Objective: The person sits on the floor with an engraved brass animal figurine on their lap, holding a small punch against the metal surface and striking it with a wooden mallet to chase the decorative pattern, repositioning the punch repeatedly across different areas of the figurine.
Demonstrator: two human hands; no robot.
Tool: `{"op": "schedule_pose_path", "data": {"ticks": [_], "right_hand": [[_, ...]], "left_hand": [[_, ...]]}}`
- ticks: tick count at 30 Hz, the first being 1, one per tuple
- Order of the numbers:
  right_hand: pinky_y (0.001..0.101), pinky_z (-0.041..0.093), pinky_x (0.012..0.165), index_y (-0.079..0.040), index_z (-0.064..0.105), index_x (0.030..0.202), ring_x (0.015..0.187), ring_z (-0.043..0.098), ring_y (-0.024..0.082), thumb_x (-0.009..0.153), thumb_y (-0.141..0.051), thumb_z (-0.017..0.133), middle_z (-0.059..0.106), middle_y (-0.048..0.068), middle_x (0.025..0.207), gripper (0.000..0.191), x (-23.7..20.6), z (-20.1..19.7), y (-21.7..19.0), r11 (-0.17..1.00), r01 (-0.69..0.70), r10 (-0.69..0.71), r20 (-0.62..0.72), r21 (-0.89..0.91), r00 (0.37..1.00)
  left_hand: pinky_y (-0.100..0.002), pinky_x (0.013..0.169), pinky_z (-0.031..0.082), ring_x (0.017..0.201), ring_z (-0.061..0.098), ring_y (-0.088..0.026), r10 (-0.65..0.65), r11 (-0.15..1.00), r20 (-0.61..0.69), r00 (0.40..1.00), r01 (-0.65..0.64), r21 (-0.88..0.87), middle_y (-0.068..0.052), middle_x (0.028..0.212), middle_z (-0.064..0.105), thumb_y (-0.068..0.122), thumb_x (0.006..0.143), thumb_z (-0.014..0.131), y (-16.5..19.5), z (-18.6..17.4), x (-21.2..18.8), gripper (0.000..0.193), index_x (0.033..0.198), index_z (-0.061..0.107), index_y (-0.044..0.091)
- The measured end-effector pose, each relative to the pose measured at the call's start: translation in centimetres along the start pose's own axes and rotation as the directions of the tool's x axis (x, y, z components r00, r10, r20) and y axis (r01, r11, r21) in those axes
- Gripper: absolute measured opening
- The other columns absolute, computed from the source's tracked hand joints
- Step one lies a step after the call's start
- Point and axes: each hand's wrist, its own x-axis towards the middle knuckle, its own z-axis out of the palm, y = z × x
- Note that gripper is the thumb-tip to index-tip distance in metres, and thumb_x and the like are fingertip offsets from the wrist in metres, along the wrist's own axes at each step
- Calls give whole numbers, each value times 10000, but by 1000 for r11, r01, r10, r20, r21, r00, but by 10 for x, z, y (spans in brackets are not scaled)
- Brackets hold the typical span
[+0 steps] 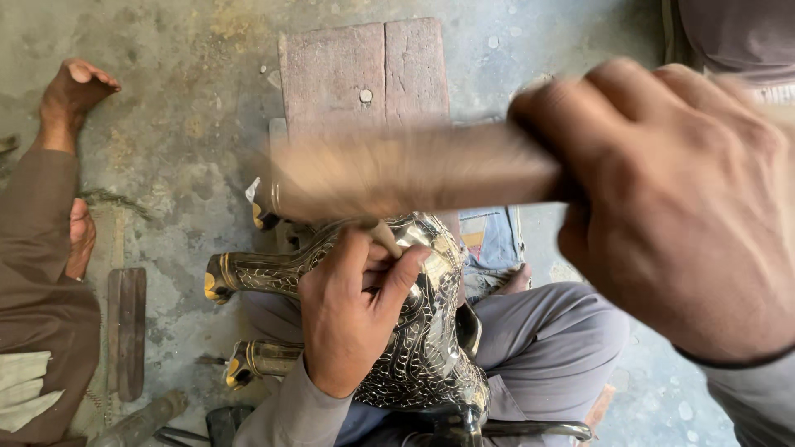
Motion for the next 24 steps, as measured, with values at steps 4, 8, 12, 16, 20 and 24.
{"op": "schedule_pose_path", "data": {"ticks": [4, 8, 12, 16, 20, 24], "right_hand": [[447, 559, 852, -59, 698, 1218, 917, 695, 345, 819, -7, 747, 699, 156, 1060, 406, -1, 8, 9, 994, -17, 19, -13, 111, 1000], [455, 564, 767, -67, 728, 1145, 857, 708, 354, 745, -5, 775, 717, 153, 953, 408, 1, 20, 15, 999, 31, -32, 42, 18, 999], [449, 569, 807, -24, 698, 1176, 902, 706, 361, 806, 51, 741, 706, 188, 1023, 380, -11, 28, 24, 982, -60, 62, -8, 177, 998], [442, 574, 725, -17, 708, 1147, 799, 705, 351, 695, 39, 709, 700, 186, 944, 455, -20, 36, 37, 981, -64, 54, 59, 183, 997], [403, 573, 604, -9, 671, 1173, 650, 669, 298, 812, -49, 753, 690, 168, 789, 372, -32, 46, 42, 952, -301, 271, 297, 61, 916], [386, 567, 612, -10, 662, 1199, 646, 693, 272, 796, 41, 706, 703, 168, 850, 409, -52, 49, 45, 971, -195, 159, 236, 141, 959]], "left_hand": [[-301, 538, 561, 629, 739, -169, 49, 991, 69, 996, -57, 121, -58, 781, 737, 239, 940, 780, 3, -3, 6, 277, 948, 592, 35], [-339, 570, 547, 671, 730, -206, 129, 976, 115, 985, -146, 159, -74, 807, 722, 231, 946, 778, 4, -5, 10, 277, 996, 586, 37], [-338, 560, 548, 654, 732, -218, 83, 991, 182, 980, -100, 90, -89, 797, 715, 208, 946, 759, 4, -5, 16, 271, 1054, 589, 27], [-346, 552, 533, 684, 733, -232, 161, 978, 236, 958, -188, 94, -121, 861, 727, 205, 931, 761, 3, -4, 24, 298, 1073, 577, 18], [-382, 542, 490, 656, 705, -237, 173, 975, 304, 937, -208, 85, -130, 815, 724, 195, 930, 764, 0, -4, 31, 311, 1089, 579, 3], [-314, 478, 512, 578, 674, -175, 177, 967, 310, 934, -223, 120, -97, 784, 730, 214, 956, 779, -2, -3, 25, 255, 1000, 610, 28]]}}
